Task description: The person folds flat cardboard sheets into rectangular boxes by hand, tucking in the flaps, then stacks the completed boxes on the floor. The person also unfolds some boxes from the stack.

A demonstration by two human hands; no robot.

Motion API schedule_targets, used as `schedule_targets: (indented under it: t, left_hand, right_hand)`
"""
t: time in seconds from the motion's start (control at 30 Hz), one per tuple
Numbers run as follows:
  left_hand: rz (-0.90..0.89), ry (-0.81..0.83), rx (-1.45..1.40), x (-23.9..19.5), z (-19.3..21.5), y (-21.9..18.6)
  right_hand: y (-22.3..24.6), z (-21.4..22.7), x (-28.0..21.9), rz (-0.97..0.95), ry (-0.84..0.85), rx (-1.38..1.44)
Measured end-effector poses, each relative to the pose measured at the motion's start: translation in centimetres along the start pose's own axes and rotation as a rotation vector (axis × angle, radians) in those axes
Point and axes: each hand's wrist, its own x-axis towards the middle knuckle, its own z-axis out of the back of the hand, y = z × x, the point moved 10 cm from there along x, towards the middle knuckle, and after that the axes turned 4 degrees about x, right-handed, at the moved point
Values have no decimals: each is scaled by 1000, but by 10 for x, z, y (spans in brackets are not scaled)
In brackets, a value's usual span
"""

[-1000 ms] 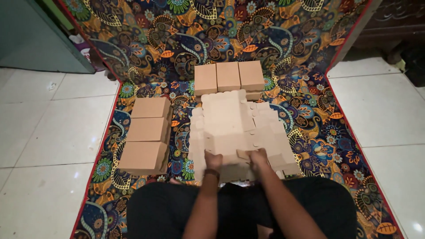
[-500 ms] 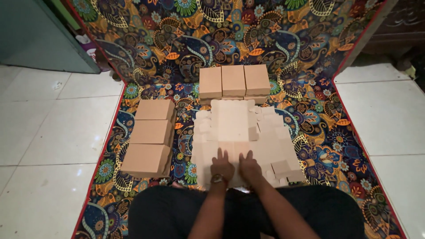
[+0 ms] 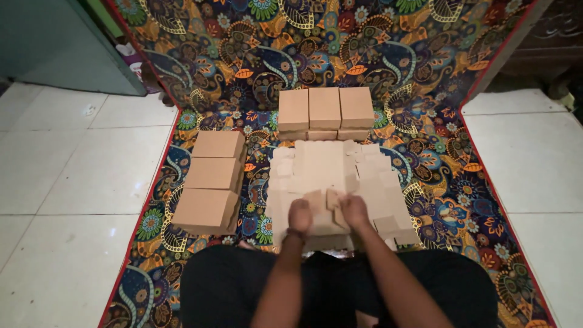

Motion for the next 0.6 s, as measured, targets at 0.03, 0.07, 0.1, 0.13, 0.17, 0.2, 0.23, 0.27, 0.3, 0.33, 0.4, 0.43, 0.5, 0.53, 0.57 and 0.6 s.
schedule_targets:
  t: [0.03,0.07,0.1,0.13,0.17,0.2,0.23,0.27,0.3,0.33,0.4,0.43,0.5,0.53,0.57,0.6]
  left_hand:
    - [-380,-6,796,-9,-13,-38]
    - [-760,-2,1589,-26,-46,-51]
    - [-755,1,1589,-24,-47,-48]
    - [-492,-197,1574,-12,-21,-47]
    - [-228,-389,1535,-7,7,-43]
    - [-225,-390,1533,-13,7,-45]
    - [-74,-504,1481,-20,25,-43]
    - [73,-613,1422,-28,39,-42]
    - [72,-613,1421,-25,43,-43]
    - [78,-606,1348,-21,49,-41]
    - [84,-597,1274,-22,42,-42]
    - [56,-543,1262,-25,24,-43]
    - [28,-490,1247,-36,-16,-45]
    - [12,-465,1232,-45,-38,-45]
    - [-5,-440,1218,-54,-60,-44]
    - [-2,-445,1217,-62,-70,-44]
  right_hand:
    - [9,22,-16,-59,-116,-104]
    - [21,45,-31,-119,-230,-210]
    - [35,53,-42,-124,-232,-210]
    - [33,55,-54,-274,-213,27]
    - [34,52,-67,-422,-191,265]
    - [-2,47,-46,-424,-190,263]
    - [-43,44,-29,-480,-257,357]
    - [-83,41,-9,-532,-324,453]
    - [-58,47,-25,-531,-324,453]
    - [-29,46,-38,-500,-228,424]
    - [2,42,-52,-468,-134,392]
    - [12,38,-48,-395,-90,343]
    - [25,32,-47,-322,-46,290]
    - [38,31,-46,-212,-17,189]
    - [51,28,-46,-101,12,89]
    - [37,20,-36,-104,15,87]
